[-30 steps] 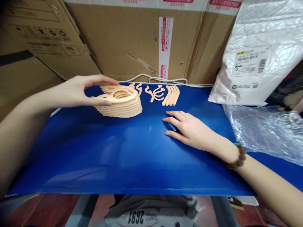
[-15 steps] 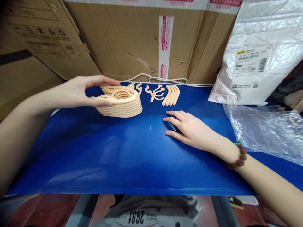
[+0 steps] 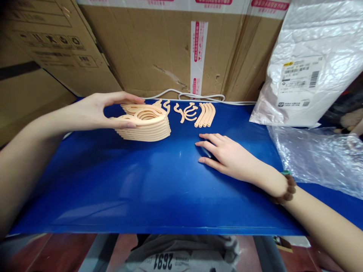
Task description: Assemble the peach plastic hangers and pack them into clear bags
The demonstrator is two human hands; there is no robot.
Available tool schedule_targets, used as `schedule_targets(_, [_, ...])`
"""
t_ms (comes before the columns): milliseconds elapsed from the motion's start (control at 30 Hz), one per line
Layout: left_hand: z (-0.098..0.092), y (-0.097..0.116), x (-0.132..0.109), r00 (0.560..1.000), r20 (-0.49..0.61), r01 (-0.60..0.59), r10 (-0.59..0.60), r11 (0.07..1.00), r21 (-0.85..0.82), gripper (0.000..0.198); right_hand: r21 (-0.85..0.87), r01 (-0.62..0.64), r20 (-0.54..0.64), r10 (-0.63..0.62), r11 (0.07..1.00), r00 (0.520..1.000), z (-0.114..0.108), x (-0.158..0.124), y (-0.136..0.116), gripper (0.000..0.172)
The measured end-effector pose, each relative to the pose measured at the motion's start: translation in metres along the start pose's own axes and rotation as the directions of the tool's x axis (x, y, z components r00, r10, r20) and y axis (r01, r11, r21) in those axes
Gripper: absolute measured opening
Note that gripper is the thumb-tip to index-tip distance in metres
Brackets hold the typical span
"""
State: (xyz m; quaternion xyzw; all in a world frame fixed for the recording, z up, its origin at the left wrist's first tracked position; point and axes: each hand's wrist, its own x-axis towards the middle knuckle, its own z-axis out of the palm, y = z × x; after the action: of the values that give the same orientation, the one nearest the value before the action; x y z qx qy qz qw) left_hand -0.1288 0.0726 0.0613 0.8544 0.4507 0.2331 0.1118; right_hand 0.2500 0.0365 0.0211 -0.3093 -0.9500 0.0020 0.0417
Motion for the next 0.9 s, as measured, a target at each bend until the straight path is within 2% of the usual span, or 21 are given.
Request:
schedule_targets(167, [-0.002, 0.012, -0.003, 0.993, 0.042, 0.114, -0.113, 0.993, -0.016, 0.068, -0.002, 0.000, -0.005, 0.000, 1.000, 1.000, 0.001, 0.001, 0.000, 0.048])
schedule_targets(300, [-0.004, 0.018, -0.004, 0.988, 0.049, 0.144, -0.143, 0.989, -0.014, 0.067, 0.000, -0.004, 0.000, 0.004, 1.000, 1.000, 0.001, 0.000, 0.001, 0.049])
schedule_targets(900, [-0.001, 0.013, -0.003, 0.997, 0.005, 0.073, -0.073, 0.997, 0.012, 0.073, -0.013, 0.003, -0.003, -0.003, 1.000, 1.000, 0.001, -0.001, 0.001, 0.048])
